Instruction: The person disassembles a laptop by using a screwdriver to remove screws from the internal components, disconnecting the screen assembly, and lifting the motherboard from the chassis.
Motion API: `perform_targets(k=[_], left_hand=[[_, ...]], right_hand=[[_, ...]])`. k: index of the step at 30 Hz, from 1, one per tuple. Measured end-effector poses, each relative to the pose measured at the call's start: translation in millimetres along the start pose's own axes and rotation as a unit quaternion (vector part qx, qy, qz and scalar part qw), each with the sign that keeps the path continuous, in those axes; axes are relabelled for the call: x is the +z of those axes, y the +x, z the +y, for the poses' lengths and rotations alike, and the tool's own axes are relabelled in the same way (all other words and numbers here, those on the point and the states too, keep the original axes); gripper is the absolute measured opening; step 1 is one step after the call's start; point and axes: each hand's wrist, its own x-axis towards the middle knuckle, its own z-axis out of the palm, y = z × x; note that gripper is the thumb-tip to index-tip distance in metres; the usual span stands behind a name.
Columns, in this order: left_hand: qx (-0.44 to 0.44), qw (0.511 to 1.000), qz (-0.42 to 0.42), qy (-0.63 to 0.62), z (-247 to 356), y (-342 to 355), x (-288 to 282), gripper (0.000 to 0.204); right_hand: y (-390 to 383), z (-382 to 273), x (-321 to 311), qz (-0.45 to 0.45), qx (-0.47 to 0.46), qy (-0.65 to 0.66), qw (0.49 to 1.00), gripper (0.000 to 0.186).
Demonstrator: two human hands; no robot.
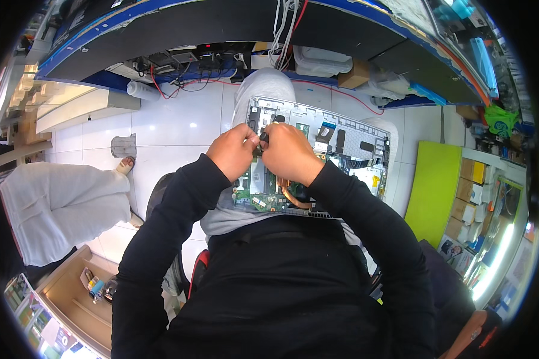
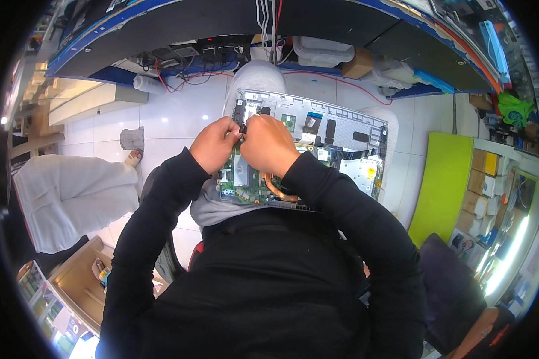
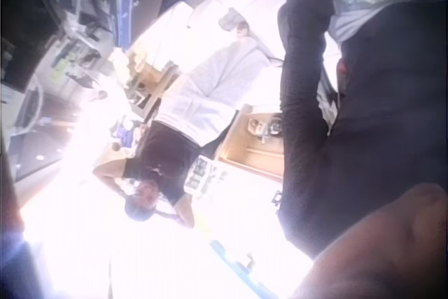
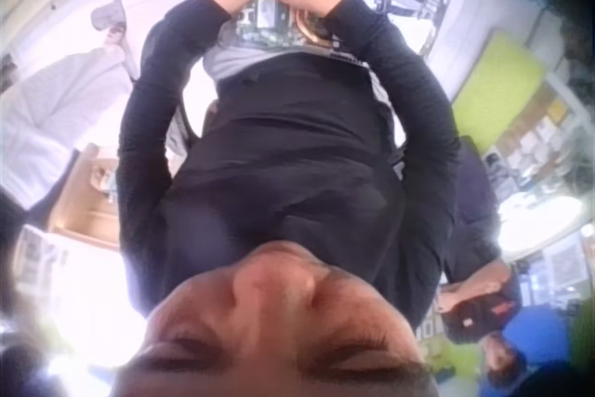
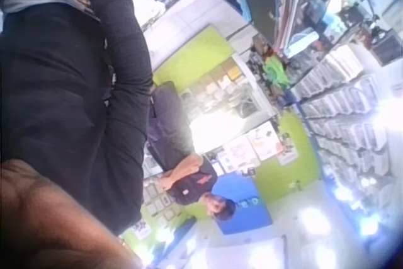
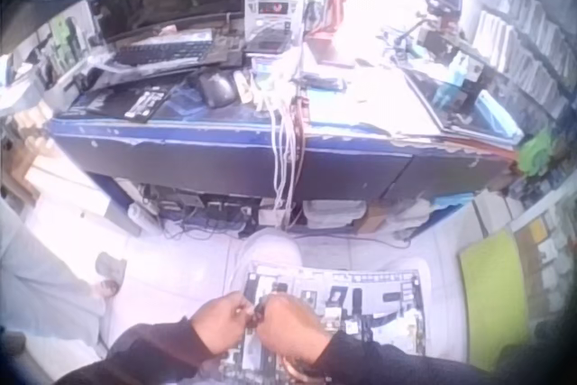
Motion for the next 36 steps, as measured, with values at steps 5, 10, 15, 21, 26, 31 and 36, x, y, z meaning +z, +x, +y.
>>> perform_targets(k=[5,10,15,21,26,31,36], left_hand=[[-0.006,0.999,0.023,0.027,5,-1,2,0.018],[-0.012,0.999,0.035,0.029,4,-3,5,0.017],[-0.009,0.999,0.030,0.034,10,-3,2,0.015],[-0.001,0.998,0.044,0.036,7,-2,3,0.015],[0.008,1.000,-0.002,0.019,9,-5,9,0.015],[0.006,0.999,0.013,0.047,9,-5,5,0.018],[-0.001,1.000,0.003,-0.003,1,-1,5,0.022]], right_hand=[[-6,1,7,0.078,-0.006,0.009,0.997,0.015],[-7,0,10,0.080,-0.001,0.019,0.997,0.016],[-9,1,12,0.106,-0.014,0.010,0.994,0.016],[-9,0,14,0.116,-0.009,0.011,0.993,0.015],[-1,-2,-10,0.152,0.002,-0.015,0.988,0.016],[1,3,-16,0.062,-0.014,-0.003,0.998,0.015],[-1,11,-32,0.010,0.011,0.015,1.000,0.024]])
